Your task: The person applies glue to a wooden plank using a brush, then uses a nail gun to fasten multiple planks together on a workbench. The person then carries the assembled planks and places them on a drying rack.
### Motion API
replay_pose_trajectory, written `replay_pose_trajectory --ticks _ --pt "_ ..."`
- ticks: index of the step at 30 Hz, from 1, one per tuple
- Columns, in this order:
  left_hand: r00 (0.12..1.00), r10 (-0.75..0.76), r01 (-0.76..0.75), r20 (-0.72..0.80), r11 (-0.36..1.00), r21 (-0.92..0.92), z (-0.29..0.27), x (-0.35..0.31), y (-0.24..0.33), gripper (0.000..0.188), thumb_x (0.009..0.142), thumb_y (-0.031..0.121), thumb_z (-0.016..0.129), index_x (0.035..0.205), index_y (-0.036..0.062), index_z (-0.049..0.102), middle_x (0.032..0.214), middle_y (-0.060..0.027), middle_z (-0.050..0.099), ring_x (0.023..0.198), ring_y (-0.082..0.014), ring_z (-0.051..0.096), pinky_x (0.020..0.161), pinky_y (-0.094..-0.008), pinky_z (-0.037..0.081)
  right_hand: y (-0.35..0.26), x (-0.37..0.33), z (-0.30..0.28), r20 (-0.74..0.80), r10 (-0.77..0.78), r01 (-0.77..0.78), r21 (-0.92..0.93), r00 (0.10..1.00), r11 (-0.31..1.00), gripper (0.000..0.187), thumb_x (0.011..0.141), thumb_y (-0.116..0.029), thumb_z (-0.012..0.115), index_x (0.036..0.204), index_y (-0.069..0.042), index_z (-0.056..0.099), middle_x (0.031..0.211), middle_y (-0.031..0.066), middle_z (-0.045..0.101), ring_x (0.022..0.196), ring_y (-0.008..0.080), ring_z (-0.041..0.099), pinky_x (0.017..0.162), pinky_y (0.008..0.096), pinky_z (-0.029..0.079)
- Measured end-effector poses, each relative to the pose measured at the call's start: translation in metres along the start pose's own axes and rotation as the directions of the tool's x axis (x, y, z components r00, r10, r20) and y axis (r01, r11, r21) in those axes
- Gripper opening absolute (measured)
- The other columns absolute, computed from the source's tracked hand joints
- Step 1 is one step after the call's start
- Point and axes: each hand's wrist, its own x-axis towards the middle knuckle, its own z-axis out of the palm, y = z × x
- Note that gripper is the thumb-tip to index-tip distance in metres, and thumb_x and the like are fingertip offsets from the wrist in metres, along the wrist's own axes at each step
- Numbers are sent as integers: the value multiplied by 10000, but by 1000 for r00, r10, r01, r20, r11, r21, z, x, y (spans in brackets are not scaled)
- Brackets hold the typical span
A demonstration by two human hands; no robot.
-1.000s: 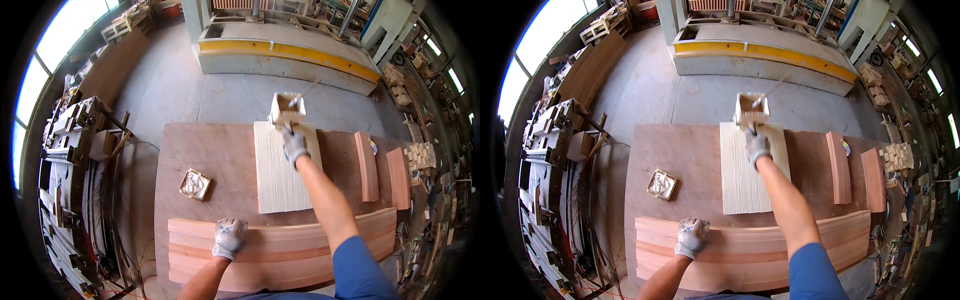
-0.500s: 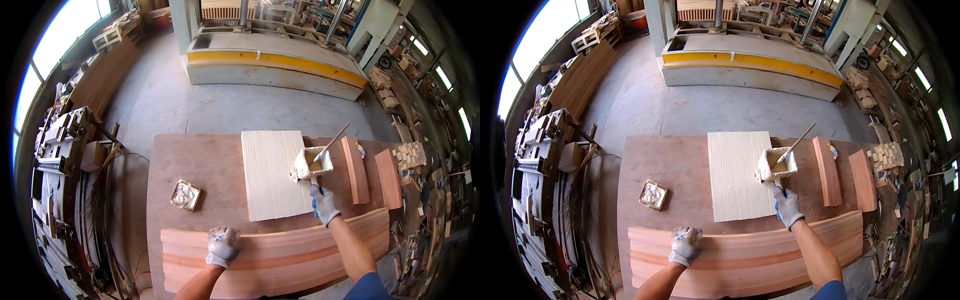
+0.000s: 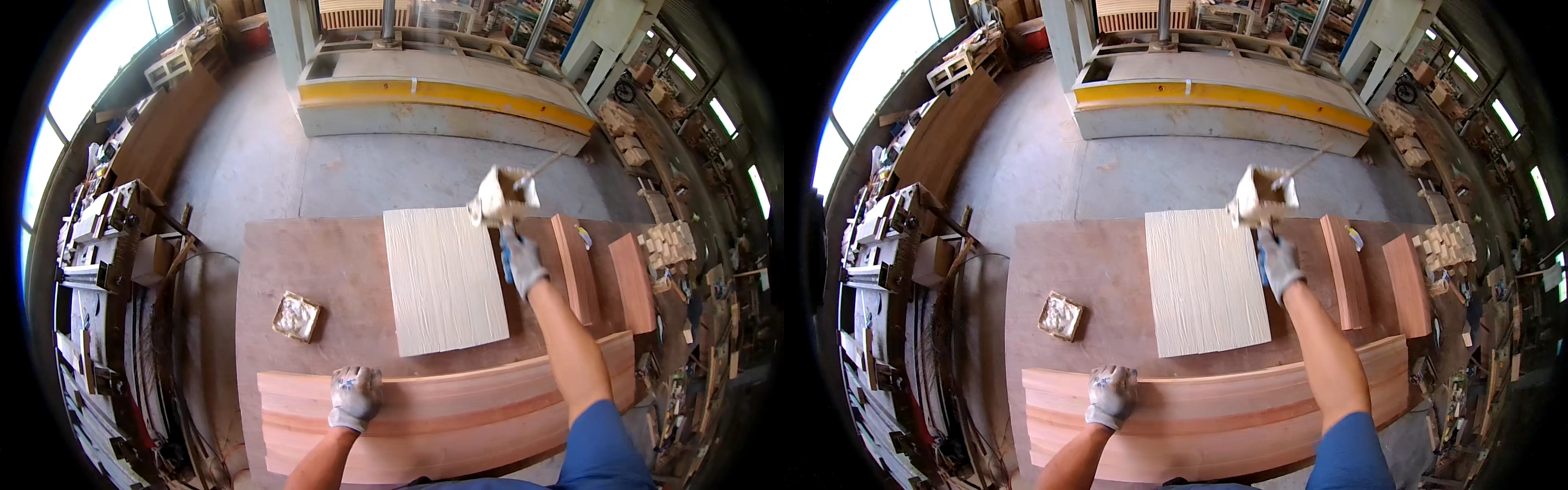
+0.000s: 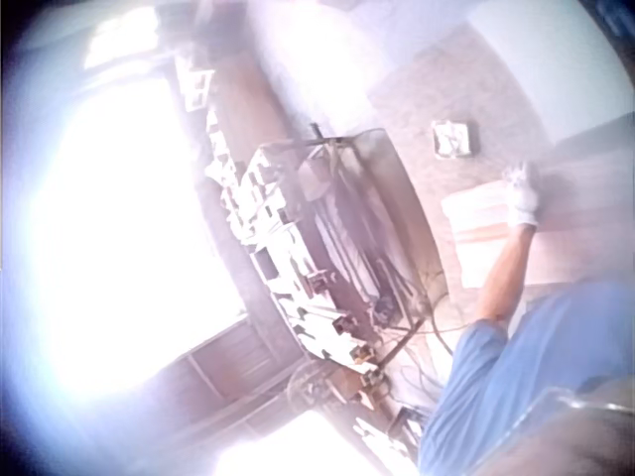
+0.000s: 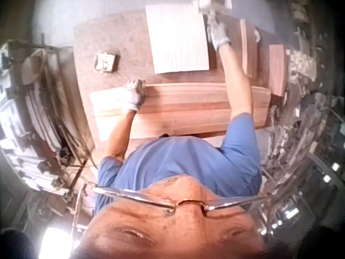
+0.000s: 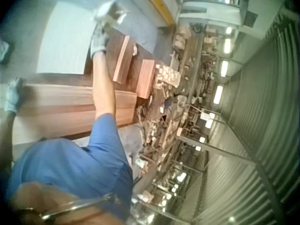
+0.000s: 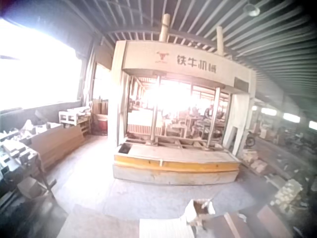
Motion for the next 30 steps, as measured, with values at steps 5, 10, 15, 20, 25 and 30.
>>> replay_pose_trajectory --ticks 5,10,15,20,25,30 --pt "1000 -16 16 4 1000 -22 -2 1 6 162 917 205 711 804 96 672 835 -152 732 822 -381 680 822 -514 487 48 -141 -57 -32 227 -229 -103 973 968 440 982 -572 719 787 -198 592 554 -80 420 395 64 335 345 289 266" --pt "1000 -19 20 20 1000 -21 -1 0 5 142 916 207 714 826 102 681 843 -141 732 835 -370 680 835 -506 486 75 -141 -65 -59 127 -138 -266 990 954 409 1011 -506 704 779 -192 584 570 -85 410 423 62 342 374 289 263" --pt "1000 8 -8 30 1000 -21 1 5 8 137 915 210 716 829 107 687 844 -140 730 832 -370 677 836 -500 487 69 37 -49 -17 -108 96 -327 994 940 479 1009 -444 708 790 -22 656 734 -54 530 692 108 448 596 384 410" --pt "1000 -17 16 19 999 42 -4 0 0 145 920 207 707 822 102 681 837 -146 718 820 -374 664 823 -511 486 -9 100 22 -82 -53 31 -253 995 967 455 994 -493 707 803 -84 655 644 -4 569 501 124 483 463 358 405" --pt "997 -49 45 59 997 64 3 -3 -2 173 942 201 684 809 93 661 823 -159 679 828 -400 644 800 -521 479 -15 51 21 9 -50 50 -239 999 970 472 1004 -526 677 778 -114 630 574 -22 509 412 121 454 386 334 368" --pt "999 -11 10 32 999 36 1 10 9 170 940 212 683 818 94 671 831 -158 693 849 -390 657 821 -518 481 63 -7 -25 -48 -172 122 -520 984 845 414 1039 -421 635 775 -103 612 615 -3 521 564 110 454 510 364 383"
